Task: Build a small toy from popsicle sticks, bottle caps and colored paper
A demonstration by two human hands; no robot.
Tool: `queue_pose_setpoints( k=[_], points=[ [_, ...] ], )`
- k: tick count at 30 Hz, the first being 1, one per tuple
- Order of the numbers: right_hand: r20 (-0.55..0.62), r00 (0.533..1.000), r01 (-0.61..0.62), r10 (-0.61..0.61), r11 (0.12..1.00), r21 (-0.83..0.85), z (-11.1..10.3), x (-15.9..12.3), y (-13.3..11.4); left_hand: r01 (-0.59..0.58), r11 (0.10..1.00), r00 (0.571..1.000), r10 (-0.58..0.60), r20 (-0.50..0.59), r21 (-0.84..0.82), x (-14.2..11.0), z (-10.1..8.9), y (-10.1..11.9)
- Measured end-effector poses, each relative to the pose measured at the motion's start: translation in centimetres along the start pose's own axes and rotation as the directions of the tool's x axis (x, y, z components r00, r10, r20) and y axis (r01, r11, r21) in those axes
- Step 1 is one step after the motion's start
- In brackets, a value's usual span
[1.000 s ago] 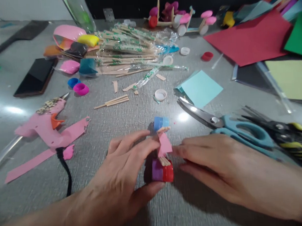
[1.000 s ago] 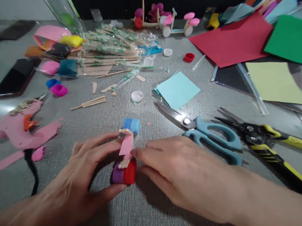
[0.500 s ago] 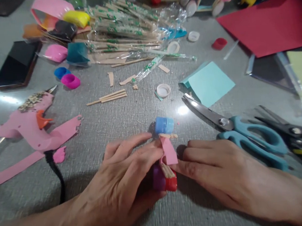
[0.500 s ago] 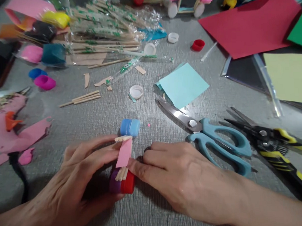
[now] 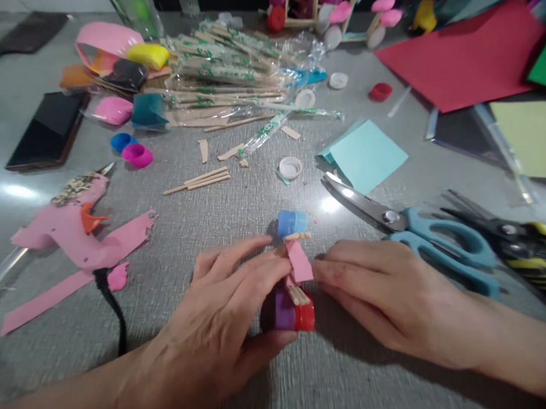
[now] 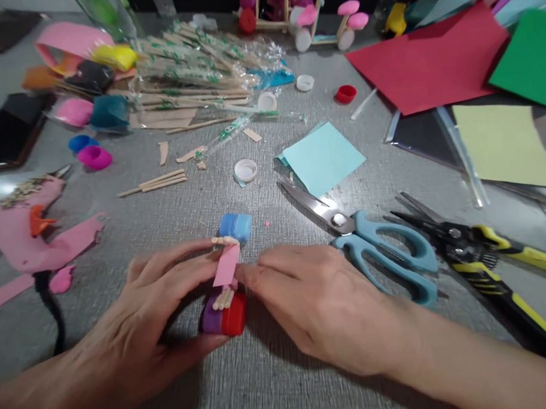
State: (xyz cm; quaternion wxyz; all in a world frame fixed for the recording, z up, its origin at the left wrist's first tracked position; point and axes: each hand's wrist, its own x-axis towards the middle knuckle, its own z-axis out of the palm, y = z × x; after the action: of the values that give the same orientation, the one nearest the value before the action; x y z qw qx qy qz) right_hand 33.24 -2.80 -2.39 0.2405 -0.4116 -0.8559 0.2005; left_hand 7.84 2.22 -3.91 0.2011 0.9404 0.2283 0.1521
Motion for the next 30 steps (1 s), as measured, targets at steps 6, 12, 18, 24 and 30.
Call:
queue_pose_setpoints(
  k=[6, 12, 18, 24, 30],
  points=[
    [-0.092, 0.995, -0.049, 0.045, 0.998, -0.032, 0.5, -0.4, 0.3, -0.014, 0.999, 1.000, 0.013, 0.027, 0.038, 0.0, 0.0, -0.1],
    [-0.152, 0.987, -0.073, 0.056, 0.991, -0.109, 0.8, -0.2, -0.4, -0.019, 0.997, 0.999, 0.021, 0.027, -0.077, 0.0, -0.5, -0.3],
    [-0.294, 0.930, -0.265, 0.221, 0.957, -0.119, -0.3, 0.6, -0.2, 0.038, 0.995, 0.999, -0.038, 0.000, -0.091, 0.5, -0.7, 0.2],
    [-0.249, 0.938, -0.257, 0.243, 0.966, -0.024, 1.0, 2.2, 0.6, 0.055, 0.991, 0.996, -0.063, -0.065, -0.118, 0.7, -0.3, 0.3],
    [-0.305, 0.927, -0.209, 0.217, 0.976, 0.060, 1.9, 3.7, 1.1, 0.117, 0.955, 0.981, -0.154, -0.119, -0.273, 0.9, 0.0, -0.1]
  ],
)
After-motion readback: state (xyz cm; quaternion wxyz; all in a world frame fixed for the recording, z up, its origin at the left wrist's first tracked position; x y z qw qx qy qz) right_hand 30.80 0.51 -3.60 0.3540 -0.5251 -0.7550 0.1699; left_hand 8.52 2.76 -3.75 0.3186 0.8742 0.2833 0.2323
